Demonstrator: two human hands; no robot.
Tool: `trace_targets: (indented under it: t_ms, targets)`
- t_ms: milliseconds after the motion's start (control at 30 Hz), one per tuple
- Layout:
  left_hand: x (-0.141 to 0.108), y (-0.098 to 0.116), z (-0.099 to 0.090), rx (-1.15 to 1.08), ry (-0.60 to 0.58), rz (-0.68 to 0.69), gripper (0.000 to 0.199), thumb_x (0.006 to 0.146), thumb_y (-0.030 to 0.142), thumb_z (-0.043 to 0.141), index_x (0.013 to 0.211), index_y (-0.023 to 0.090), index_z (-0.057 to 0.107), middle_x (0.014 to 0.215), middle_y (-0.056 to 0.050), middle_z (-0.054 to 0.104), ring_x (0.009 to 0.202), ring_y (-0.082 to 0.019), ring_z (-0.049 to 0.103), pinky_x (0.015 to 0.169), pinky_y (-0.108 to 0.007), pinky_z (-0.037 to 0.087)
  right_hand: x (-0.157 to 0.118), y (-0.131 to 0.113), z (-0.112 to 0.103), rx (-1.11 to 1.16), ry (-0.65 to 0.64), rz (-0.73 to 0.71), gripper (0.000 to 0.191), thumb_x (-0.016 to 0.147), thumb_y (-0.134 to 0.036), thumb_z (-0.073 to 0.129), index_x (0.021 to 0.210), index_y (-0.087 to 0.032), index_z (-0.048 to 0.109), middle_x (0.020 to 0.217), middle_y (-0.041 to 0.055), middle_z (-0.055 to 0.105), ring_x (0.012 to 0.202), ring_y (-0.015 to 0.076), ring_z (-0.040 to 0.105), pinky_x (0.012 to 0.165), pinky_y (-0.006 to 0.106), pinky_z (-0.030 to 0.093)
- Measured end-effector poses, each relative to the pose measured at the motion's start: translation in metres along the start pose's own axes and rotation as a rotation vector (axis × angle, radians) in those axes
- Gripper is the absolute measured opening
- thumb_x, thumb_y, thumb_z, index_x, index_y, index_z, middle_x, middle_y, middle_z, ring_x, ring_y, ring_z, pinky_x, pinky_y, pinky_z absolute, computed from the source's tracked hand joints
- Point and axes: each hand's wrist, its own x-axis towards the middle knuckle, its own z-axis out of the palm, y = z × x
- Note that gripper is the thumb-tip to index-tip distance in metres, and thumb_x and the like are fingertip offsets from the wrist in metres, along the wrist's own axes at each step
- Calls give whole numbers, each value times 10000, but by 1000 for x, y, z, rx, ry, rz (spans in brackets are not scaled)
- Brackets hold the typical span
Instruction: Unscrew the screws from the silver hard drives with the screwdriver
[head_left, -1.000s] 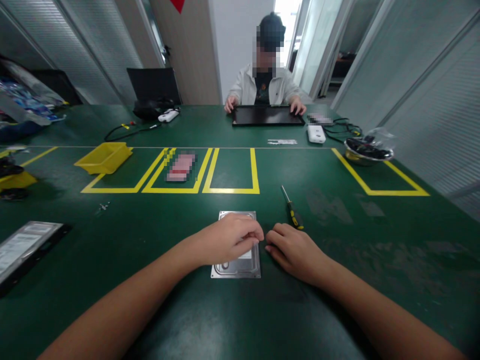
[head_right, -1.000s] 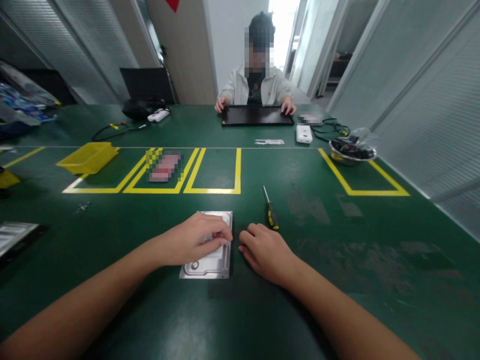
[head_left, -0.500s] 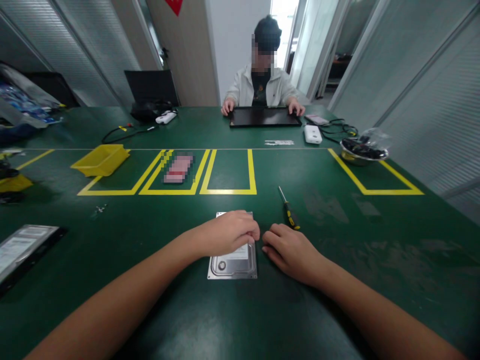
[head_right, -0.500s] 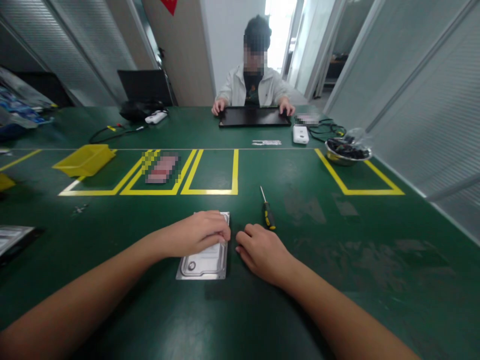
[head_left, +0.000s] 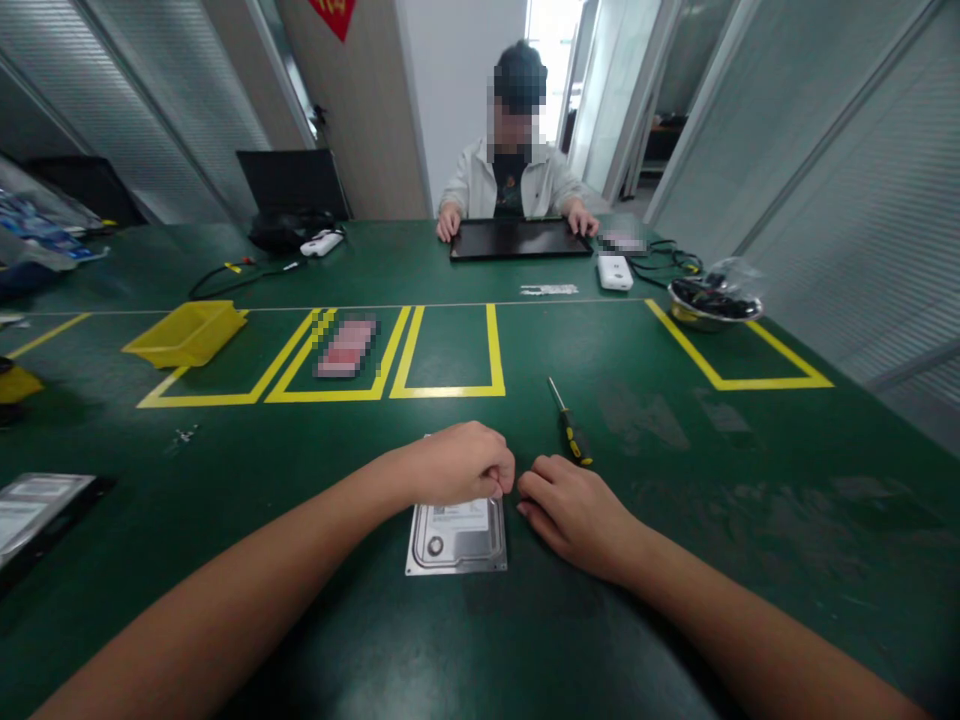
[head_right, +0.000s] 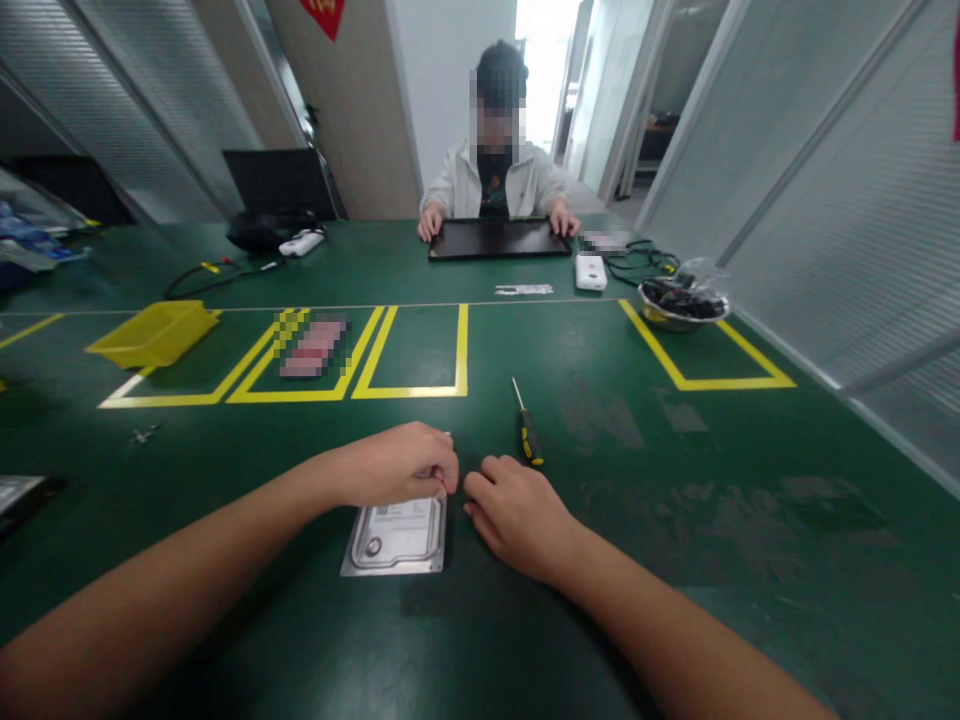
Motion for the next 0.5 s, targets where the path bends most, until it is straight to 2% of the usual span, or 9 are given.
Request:
trace_targets:
  t_ms: [267,500]
  targets:
    - [4,-2,-4,-74,-55,-83,146,732,119,640,817,180,741,773,0,692,653,-107,613,588,-213,401,1,-1,-1,2,-19,2,120,958,-260,454,949,-196,555,942,43,553,860,186,498,730,313,363]
    - [3,0,-6,-57,-73,-59,117,789,131,641,837,175,738,812,-12,679,681,-111,601,618,-221,395,0,-1,0,6,-17,-4,131,962,-260,449,942,-193,559,934,47,552,853,184,496,730,313,364]
